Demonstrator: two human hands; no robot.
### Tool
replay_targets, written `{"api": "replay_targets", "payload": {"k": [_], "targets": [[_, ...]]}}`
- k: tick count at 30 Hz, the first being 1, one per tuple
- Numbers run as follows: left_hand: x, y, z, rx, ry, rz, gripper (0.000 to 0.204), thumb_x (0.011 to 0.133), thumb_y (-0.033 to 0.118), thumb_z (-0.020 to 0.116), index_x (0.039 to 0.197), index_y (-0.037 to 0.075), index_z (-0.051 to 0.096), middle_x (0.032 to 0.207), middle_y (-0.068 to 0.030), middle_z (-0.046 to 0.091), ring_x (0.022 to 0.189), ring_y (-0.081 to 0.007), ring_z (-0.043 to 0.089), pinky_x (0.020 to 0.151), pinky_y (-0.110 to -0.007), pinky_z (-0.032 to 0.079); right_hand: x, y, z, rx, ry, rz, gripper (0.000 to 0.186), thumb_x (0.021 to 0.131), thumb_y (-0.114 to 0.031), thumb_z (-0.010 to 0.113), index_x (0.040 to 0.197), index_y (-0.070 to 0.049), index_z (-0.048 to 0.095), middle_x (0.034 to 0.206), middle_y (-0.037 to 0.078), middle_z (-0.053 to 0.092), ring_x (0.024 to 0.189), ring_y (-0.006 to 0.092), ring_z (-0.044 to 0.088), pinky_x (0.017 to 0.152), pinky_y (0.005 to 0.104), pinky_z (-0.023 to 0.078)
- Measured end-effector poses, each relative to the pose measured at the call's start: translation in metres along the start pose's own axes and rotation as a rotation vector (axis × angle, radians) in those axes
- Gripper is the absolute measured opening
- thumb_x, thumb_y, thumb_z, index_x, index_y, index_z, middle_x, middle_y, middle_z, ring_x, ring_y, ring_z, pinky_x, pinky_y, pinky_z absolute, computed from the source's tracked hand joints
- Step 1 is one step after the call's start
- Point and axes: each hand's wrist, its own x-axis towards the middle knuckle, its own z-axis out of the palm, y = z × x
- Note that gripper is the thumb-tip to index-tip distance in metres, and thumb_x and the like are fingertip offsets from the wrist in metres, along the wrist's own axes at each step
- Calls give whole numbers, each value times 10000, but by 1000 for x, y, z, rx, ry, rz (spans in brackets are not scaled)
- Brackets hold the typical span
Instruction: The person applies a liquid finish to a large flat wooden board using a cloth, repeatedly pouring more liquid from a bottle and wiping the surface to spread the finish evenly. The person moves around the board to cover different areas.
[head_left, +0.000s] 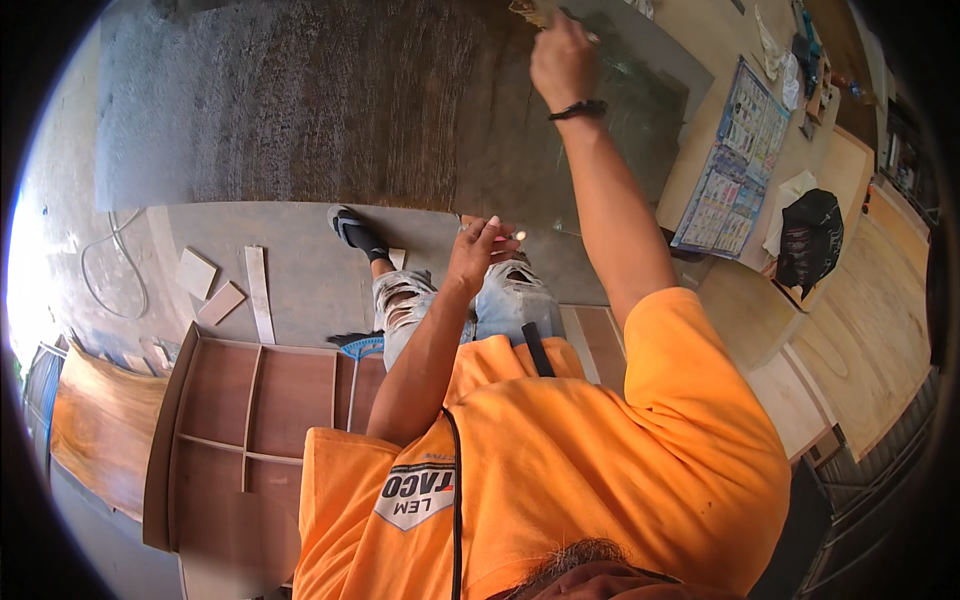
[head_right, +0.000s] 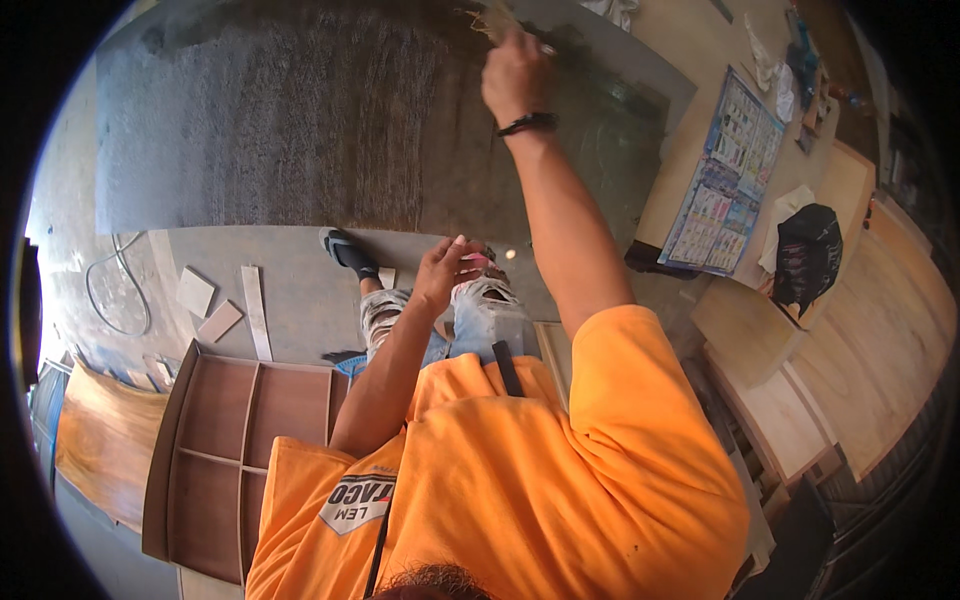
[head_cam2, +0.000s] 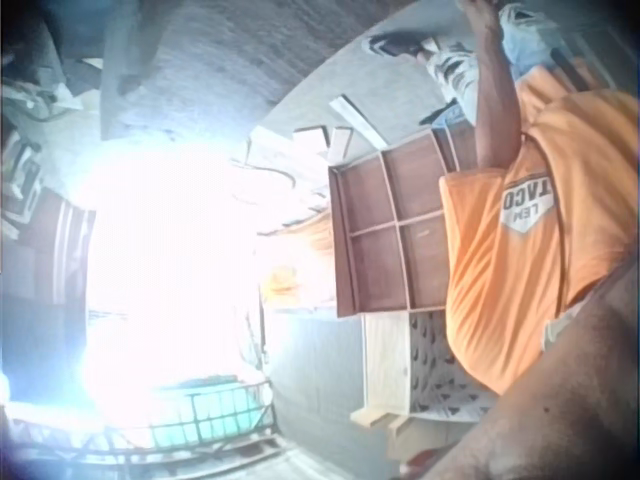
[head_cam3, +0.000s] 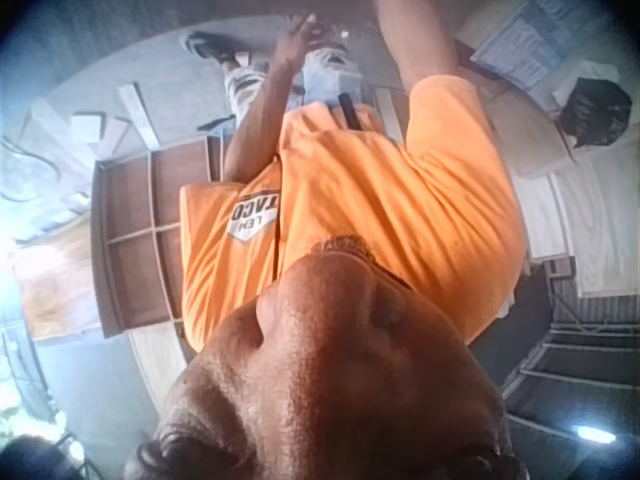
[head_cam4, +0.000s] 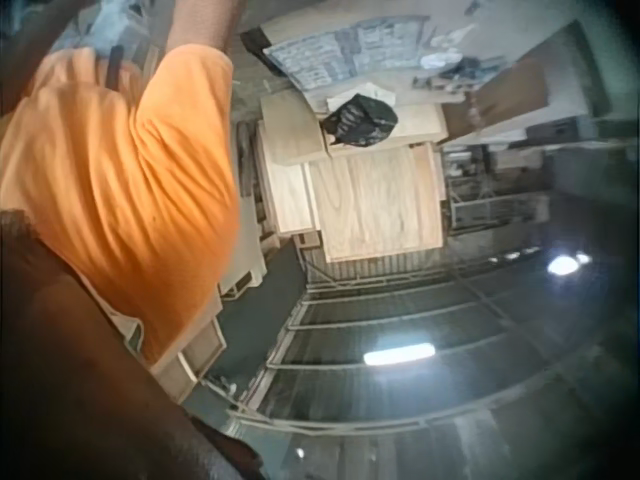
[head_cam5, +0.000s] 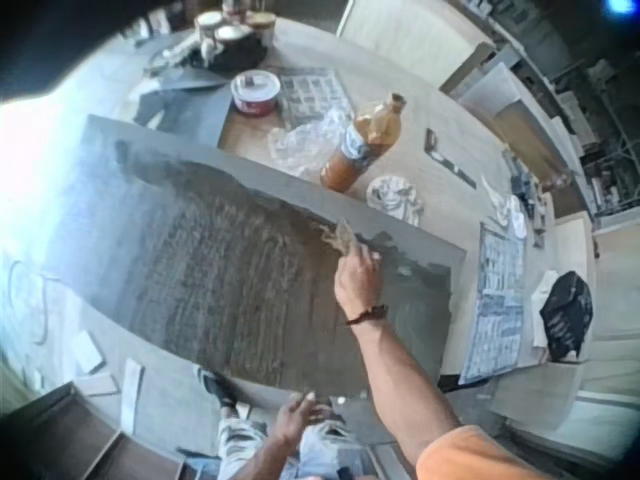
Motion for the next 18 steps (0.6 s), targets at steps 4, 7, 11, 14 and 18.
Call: {"api": "replay_targets", "payload": {"k": [4, 7, 11, 14, 18], "targets": [[3, -1, -2, -30, 39, -8, 317, 977, 327, 504, 1056, 27, 574, 1020, -97, 653, 844, -183, 656, 731, -304, 533, 13, 45, 11, -142, -191, 270, 207, 820, -168, 539, 909, 1, 619, 929, 206, 644, 870, 397, 615, 773, 494, 497], [8, -1, -10, -12, 59, 15, 298, 978, 319, 505, 1043, 36, 574, 995, -88, 656, 811, -175, 657, 704, -291, 528, 33, 33, 28, -114, -297, 154, 257, 834, -222, 527, 958, -38, 657, 955, 197, 661, 893, 397, 621, 798, 493, 500], [16, -3, -17, 18, 53, -14, 253, 978, 290, 511, 1030, 46, 556, 945, -66, 659, 783, -147, 653, 656, -277, 507, 77, 15, 30, -38, -453, 288, 306, 823, -271, 523, 968, -52, 680, 937, 211, 660, 934, 413, 614, 825, 485, 483], [19, -4, -22, 71, 45, -11, 230, 977, 281, 516, 1035, 59, 536, 937, -65, 659, 779, -145, 653, 653, -276, 503, 75, 10, 24, 21, -522, 44, 319, 832, -275, 520, 959, -25, 672, 928, 222, 658, 923, 417, 614, 809, 483, 485], [4, 3, -30, 89, 15, -6, 270, 966, 299, 534, 1061, 46, 541, 945, -71, 662, 820, -155, 648, 678, -283, 500, 33, -12, 18, 76, -483, -182, 277, 837, -250, 513, 935, -48, 676, 921, 221, 660, 908, 411, 619, 805, 490, 489]]}}
